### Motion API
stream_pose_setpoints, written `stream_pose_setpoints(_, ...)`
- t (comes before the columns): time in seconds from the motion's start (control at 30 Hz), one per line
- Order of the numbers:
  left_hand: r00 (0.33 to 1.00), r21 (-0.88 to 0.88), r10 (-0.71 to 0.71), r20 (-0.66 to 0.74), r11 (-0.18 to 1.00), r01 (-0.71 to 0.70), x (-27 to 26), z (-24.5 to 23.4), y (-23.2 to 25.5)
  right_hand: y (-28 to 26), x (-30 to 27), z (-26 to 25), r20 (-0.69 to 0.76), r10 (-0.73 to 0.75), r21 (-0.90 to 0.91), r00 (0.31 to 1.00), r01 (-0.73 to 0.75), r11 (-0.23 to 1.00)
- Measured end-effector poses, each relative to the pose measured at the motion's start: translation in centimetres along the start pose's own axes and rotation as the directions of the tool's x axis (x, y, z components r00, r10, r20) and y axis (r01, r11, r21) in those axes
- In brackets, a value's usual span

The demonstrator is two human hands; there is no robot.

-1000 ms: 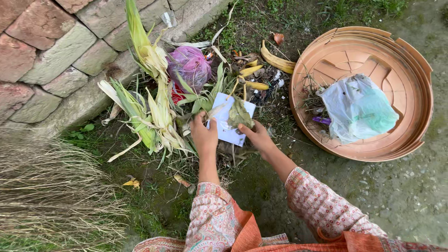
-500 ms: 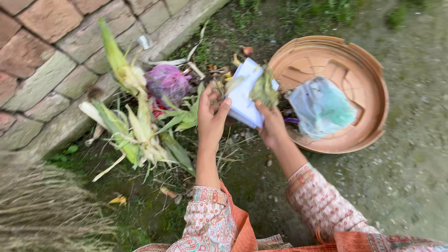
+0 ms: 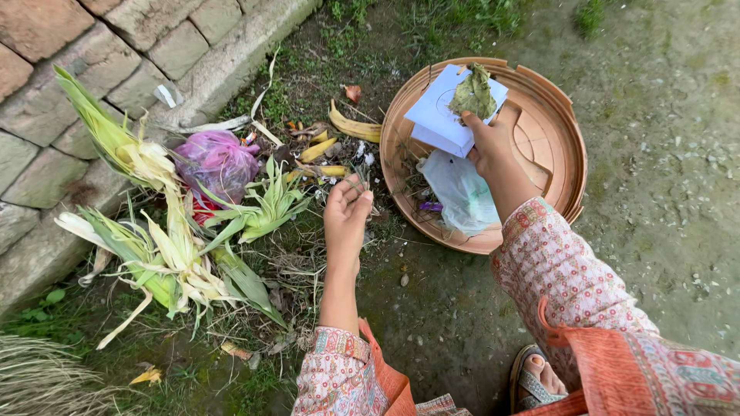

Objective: The person picks up trash including corn husks, banana peels, and plastic wrappers from the grass by hand, placing them into a round tray, and then sweeps the area with a bundle of sticks.

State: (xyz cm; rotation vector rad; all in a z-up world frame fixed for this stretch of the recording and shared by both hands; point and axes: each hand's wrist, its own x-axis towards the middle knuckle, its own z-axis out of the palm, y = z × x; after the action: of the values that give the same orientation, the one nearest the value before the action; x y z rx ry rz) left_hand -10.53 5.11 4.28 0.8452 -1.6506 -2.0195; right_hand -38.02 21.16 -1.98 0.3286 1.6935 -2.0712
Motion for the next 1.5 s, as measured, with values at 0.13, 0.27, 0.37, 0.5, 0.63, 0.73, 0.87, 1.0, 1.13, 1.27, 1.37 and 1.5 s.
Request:
stream_pose_setpoints(0.13, 0.999, -0.020, -0.050, -0.017, 0.999, 0.050, 0.0, 0.9, -0.6, 1.0, 0.4, -0.4, 0.022, -0.131, 0.091, 0.991, 0.129, 0.987)
stream_pose_setpoints(0.27, 0.989, 0.014, -0.141, -0.051, 0.990, 0.142, -0.1, 3.8, -0.2, 0.7, -1.7, -0.9, -0.112, -0.324, -0.134, 0.939, 0.309, 0.942)
stream_pose_setpoints(0.37, 0.980, -0.071, 0.036, 0.197, 0.997, -0.022, 1.1, 7.5, -1.2, 1.4, -3.7, -1.6, -0.111, -0.390, -0.079, 0.914, 0.383, 0.921)
stream_pose_setpoints(0.5, 0.803, 0.356, 0.469, 0.367, 0.727, -0.587, 2.2, 8.9, -3.4, 1.7, -5.8, -1.9, 0.003, -0.526, -0.027, 0.850, 0.526, 0.850)
stream_pose_setpoints(0.63, 0.969, 0.368, 0.241, 0.052, 0.897, -0.243, 1.8, 3.0, -4.3, 0.8, -9.9, 0.8, -0.009, -0.471, 0.054, 0.882, 0.470, 0.881)
stream_pose_setpoints(0.73, 0.949, 0.012, 0.136, -0.285, 0.990, -0.139, 2.8, -4.6, -5.2, 1.2, -13.6, 4.0, 0.113, -0.409, 0.063, 0.906, 0.404, 0.913)
stream_pose_setpoints(0.87, 0.693, -0.079, 0.239, -0.680, 0.916, -0.394, 4.6, -15.7, -6.0, 4.4, -17.4, 9.1, 0.298, -0.359, 0.122, 0.884, 0.337, 0.933)
stream_pose_setpoints(1.0, 0.438, 0.154, 0.281, -0.854, 0.940, -0.303, 3.7, -25.3, -5.1, 6.4, -21.4, 12.7, 0.426, -0.226, 0.031, 0.876, 0.236, 0.971)
stream_pose_setpoints(1.13, 0.406, 0.374, 0.348, -0.845, 0.927, -0.017, 2.1, -32.5, -1.5, 6.8, -24.3, 14.2, 0.467, -0.128, -0.178, 0.875, 0.235, 0.955)
stream_pose_setpoints(1.27, 0.515, 0.314, 0.092, -0.852, 0.878, 0.362, 0.8, -35.2, 0.5, 8.4, -24.8, 14.2, 0.480, -0.078, -0.206, 0.874, 0.198, 0.958)
stream_pose_setpoints(1.37, 0.630, 0.413, -0.054, -0.775, 0.712, 0.568, 1.6, -34.7, 0.8, 10.5, -24.4, 13.9, 0.460, -0.036, -0.235, 0.887, 0.161, 0.959)
stream_pose_setpoints(1.5, 0.643, 0.467, -0.088, -0.761, 0.612, 0.637, 2.2, -33.7, 0.7, 12.6, -23.9, 13.2, 0.429, 0.020, -0.271, 0.903, 0.108, 0.957)
